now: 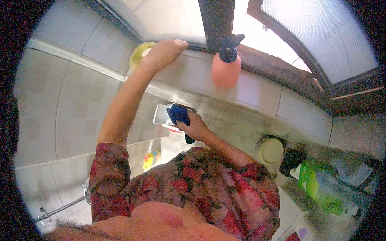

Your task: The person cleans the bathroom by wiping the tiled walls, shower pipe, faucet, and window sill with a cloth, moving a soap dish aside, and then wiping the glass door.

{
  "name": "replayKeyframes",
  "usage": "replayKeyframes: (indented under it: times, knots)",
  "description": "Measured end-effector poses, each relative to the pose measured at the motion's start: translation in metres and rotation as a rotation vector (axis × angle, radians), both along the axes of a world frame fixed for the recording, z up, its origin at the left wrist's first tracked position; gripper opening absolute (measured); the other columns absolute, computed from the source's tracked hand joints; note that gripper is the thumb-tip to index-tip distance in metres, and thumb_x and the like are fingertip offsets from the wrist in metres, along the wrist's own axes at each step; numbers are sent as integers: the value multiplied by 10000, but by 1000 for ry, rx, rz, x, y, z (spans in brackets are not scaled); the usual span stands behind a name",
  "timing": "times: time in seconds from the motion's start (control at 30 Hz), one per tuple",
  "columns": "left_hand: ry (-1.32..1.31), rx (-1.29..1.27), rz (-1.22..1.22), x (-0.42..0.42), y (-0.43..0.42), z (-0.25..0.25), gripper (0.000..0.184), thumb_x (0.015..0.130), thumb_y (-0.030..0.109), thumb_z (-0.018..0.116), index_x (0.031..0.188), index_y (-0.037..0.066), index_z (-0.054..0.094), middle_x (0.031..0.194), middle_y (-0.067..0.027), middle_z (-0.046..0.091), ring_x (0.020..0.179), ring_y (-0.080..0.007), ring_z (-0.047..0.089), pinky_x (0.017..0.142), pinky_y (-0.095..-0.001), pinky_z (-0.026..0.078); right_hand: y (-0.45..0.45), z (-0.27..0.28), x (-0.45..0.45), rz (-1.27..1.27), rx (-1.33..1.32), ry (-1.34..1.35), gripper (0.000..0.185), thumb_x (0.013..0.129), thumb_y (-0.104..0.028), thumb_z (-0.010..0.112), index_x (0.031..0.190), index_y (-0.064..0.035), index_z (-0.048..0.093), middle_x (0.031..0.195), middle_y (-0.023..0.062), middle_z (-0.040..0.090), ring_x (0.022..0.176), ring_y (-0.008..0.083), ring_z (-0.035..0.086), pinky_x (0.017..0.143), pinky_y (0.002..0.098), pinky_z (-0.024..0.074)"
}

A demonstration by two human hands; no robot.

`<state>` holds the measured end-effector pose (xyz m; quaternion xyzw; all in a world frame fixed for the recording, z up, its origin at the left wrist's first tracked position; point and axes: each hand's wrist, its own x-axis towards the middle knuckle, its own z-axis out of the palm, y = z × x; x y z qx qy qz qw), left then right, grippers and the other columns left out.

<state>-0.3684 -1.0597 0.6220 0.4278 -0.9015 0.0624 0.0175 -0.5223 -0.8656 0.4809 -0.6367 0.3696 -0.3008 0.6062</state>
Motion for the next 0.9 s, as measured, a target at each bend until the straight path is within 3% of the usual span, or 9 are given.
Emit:
replayKeyframes:
  times: [0.13,0.27,0.33,0.4,0.5,0.53,0.6,0.77,0.9]
  knots:
    - [199,-67,21,14,7,0,147,857,68,509,971,37,596,949,-183,646,877,-360,635,749,-437,517,2,33,-6,-38,50,-59,362,799,-189,632,1110,-15,569,869,142,655,811,226,648,759,381,508]
    - [713,-395,280,55,58,-1,201,842,110,563,1007,37,651,891,-186,655,786,-351,629,702,-411,505,10,66,-27,-143,-24,-16,438,779,-178,662,1169,-14,548,964,183,641,891,290,645,796,407,496]
    - [723,-295,601,82,96,0,186,835,148,598,946,20,673,748,-163,643,666,-311,621,663,-392,501,11,83,-29,-218,-92,-6,472,764,-168,677,1189,-14,540,1035,204,626,945,319,634,824,421,488]
    - [773,-237,714,112,110,-20,206,834,190,620,918,10,675,686,-144,631,605,-272,615,605,-376,502,4,122,-29,-367,-764,232,578,713,-207,735,1221,-20,532,1197,227,552,1100,385,550,927,442,441]
    - [1046,-6,922,115,106,-28,281,831,260,657,863,-18,670,610,-115,616,510,-200,598,493,-339,497,-15,124,-10,-400,-924,580,635,692,-270,754,1245,-48,535,1307,216,471,1234,403,428,1013,496,361]
    - [1257,176,1006,113,100,-29,326,829,289,670,835,-36,664,597,-104,614,477,-167,587,439,-319,491,-24,116,-2,-394,-929,580,635,692,-270,754,1245,-48,535,1307,216,471,1234,403,428,1013,496,361]
    - [1266,242,984,114,80,-40,333,827,279,668,802,-52,649,608,-110,620,462,-156,581,404,-305,484,-43,95,13,-291,-1003,994,630,711,-315,744,1261,-84,542,1308,186,484,1273,371,392,1042,543,305]
    - [1562,404,986,110,62,-44,277,811,176,637,685,-66,590,593,-123,603,411,-153,541,361,-315,487,-49,91,24,-382,-940,1011,609,730,-307,742,1273,-109,550,1313,157,505,1282,340,394,1054,559,272]
    - [1483,392,995,118,88,-45,266,813,168,636,688,-62,587,580,-114,586,398,-145,519,367,-299,479,-57,88,15,-359,-965,1001,600,723,-306,748,1257,-104,564,1310,160,511,1286,331,394,1050,546,287]
